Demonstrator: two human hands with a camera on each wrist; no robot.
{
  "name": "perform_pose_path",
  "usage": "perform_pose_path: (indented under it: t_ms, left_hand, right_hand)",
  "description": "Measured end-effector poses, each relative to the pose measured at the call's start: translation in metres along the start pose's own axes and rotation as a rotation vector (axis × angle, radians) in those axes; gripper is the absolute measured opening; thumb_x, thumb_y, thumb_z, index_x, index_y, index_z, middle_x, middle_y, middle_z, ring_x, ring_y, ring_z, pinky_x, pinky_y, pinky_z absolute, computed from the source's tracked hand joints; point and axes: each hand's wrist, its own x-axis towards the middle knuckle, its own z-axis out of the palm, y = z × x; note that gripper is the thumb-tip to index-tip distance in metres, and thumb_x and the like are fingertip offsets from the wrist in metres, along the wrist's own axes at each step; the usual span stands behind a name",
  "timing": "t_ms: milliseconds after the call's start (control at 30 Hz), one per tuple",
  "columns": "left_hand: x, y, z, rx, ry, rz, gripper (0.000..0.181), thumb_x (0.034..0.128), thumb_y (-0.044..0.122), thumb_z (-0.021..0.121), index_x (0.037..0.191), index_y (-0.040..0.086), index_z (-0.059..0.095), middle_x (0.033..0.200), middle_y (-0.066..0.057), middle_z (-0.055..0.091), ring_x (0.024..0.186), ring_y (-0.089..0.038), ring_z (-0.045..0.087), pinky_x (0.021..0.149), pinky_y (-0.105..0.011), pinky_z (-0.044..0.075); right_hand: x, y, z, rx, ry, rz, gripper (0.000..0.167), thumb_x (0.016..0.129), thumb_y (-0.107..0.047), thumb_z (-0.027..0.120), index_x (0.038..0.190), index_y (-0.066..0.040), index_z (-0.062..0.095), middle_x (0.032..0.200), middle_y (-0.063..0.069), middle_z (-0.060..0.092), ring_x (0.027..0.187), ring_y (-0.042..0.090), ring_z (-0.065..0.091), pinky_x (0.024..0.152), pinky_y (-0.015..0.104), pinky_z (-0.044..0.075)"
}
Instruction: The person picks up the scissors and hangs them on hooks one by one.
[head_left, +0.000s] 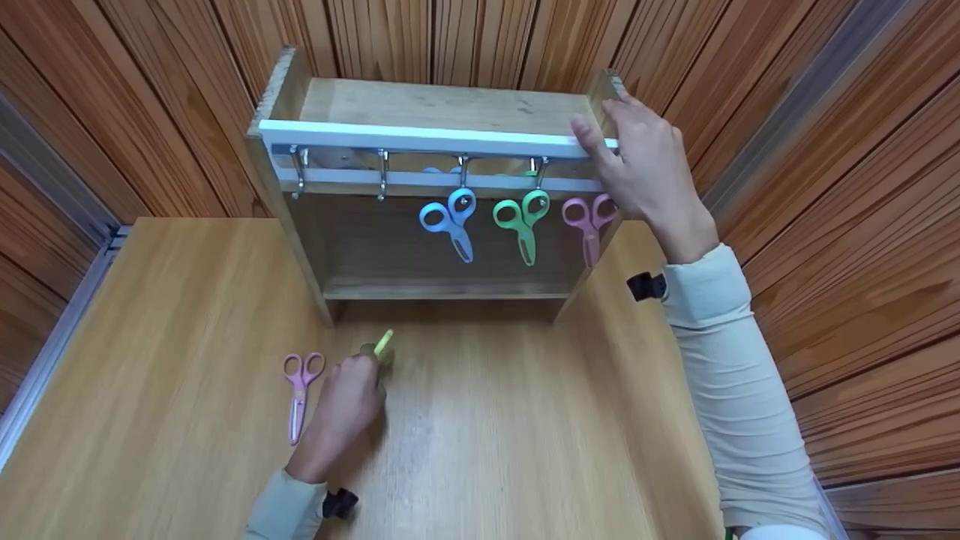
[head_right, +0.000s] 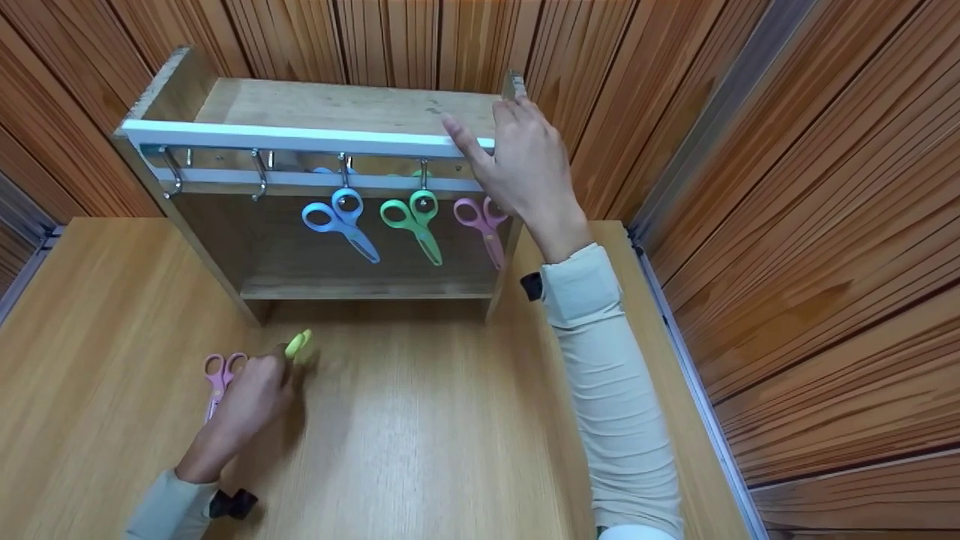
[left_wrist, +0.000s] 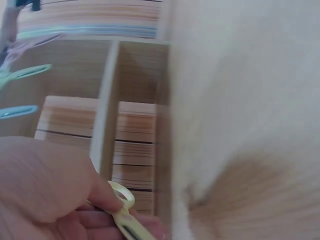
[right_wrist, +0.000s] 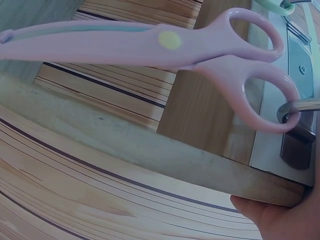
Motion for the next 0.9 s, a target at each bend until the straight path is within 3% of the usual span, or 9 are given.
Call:
perform_pose_path:
  t_ms: [100,233,333,467,533,633,733,900]
  left_hand:
    - [0.001,0.005,-0.010,-0.120,-0.073,-0.059,0.021,0.1033,-0.001,0.054,0.120,-0.009,0.063,0.083,-0.014,0.062,0.063,-0.020,0.058,0.048,-0.024,0.045]
    - [0.001,0.011,-0.023,-0.272,-0.111,-0.106,0.019,0.1075,0.007,0.052,0.108,-0.006,0.066,0.071,-0.005,0.051,0.056,-0.016,0.052,0.045,-0.020,0.038]
    - [0.000,0.015,-0.030,-0.355,-0.063,-0.065,0.021,0.1068,0.009,0.056,0.104,-0.006,0.070,0.071,-0.006,0.057,0.052,-0.013,0.049,0.043,-0.019,0.035]
    - [-0.001,0.021,-0.036,-0.439,-0.010,0.002,0.021,0.1054,0.005,0.057,0.116,-0.008,0.071,0.095,-0.018,0.076,0.059,-0.014,0.054,0.045,-0.019,0.038]
    - [-0.001,0.024,-0.040,-0.480,-0.007,0.016,0.024,0.1059,0.004,0.056,0.123,-0.007,0.069,0.111,-0.021,0.078,0.070,-0.017,0.064,0.051,-0.020,0.049]
    - [0.001,0.029,-0.045,-0.536,-0.002,0.033,0.028,0.1069,0.003,0.054,0.131,-0.006,0.065,0.120,-0.021,0.077,0.097,-0.025,0.076,0.077,-0.029,0.065]
    - [0.002,0.035,-0.053,-0.592,0.013,0.066,0.032,0.1075,0.002,0.053,0.137,-0.007,0.061,0.124,-0.019,0.077,0.115,-0.029,0.076,0.096,-0.042,0.063]
    - [0.006,0.044,-0.065,-0.667,0.058,0.129,0.031,0.1073,0.002,0.054,0.136,-0.007,0.062,0.122,-0.019,0.077,0.113,-0.029,0.077,0.100,-0.047,0.061]
  right_hand:
    - [-0.002,0.001,0.000,0.000,0.001,0.005,0.094,0.101,-0.077,0.035,0.150,0.001,0.054,0.159,0.023,0.051,0.158,0.036,0.038,0.130,0.055,0.031]
    - [-0.002,0.000,-0.001,-0.009,-0.001,0.017,0.094,0.101,-0.077,0.034,0.151,0.000,0.053,0.160,0.022,0.050,0.158,0.037,0.038,0.130,0.056,0.031]
    - [-0.001,-0.001,-0.001,-0.010,-0.005,0.024,0.093,0.101,-0.077,0.035,0.152,-0.001,0.052,0.163,0.022,0.047,0.157,0.038,0.038,0.130,0.056,0.032]
    - [-0.002,-0.001,0.000,-0.011,-0.007,0.028,0.091,0.102,-0.075,0.036,0.152,-0.001,0.052,0.163,0.021,0.046,0.157,0.038,0.039,0.130,0.056,0.032]
    - [-0.002,-0.001,0.000,-0.016,-0.007,0.031,0.089,0.102,-0.074,0.036,0.152,-0.002,0.052,0.163,0.021,0.047,0.157,0.038,0.039,0.130,0.056,0.032]
    - [-0.002,-0.001,-0.001,-0.020,-0.008,0.036,0.088,0.103,-0.073,0.037,0.154,-0.002,0.051,0.163,0.021,0.046,0.157,0.038,0.040,0.130,0.056,0.033]
    - [-0.002,-0.001,-0.001,-0.020,-0.006,0.031,0.089,0.103,-0.073,0.037,0.153,-0.001,0.051,0.162,0.021,0.048,0.156,0.038,0.040,0.129,0.056,0.033]
    - [0.000,-0.002,0.000,-0.024,0.008,0.011,0.091,0.102,-0.075,0.036,0.150,0.000,0.055,0.160,0.023,0.050,0.156,0.038,0.041,0.129,0.056,0.034]
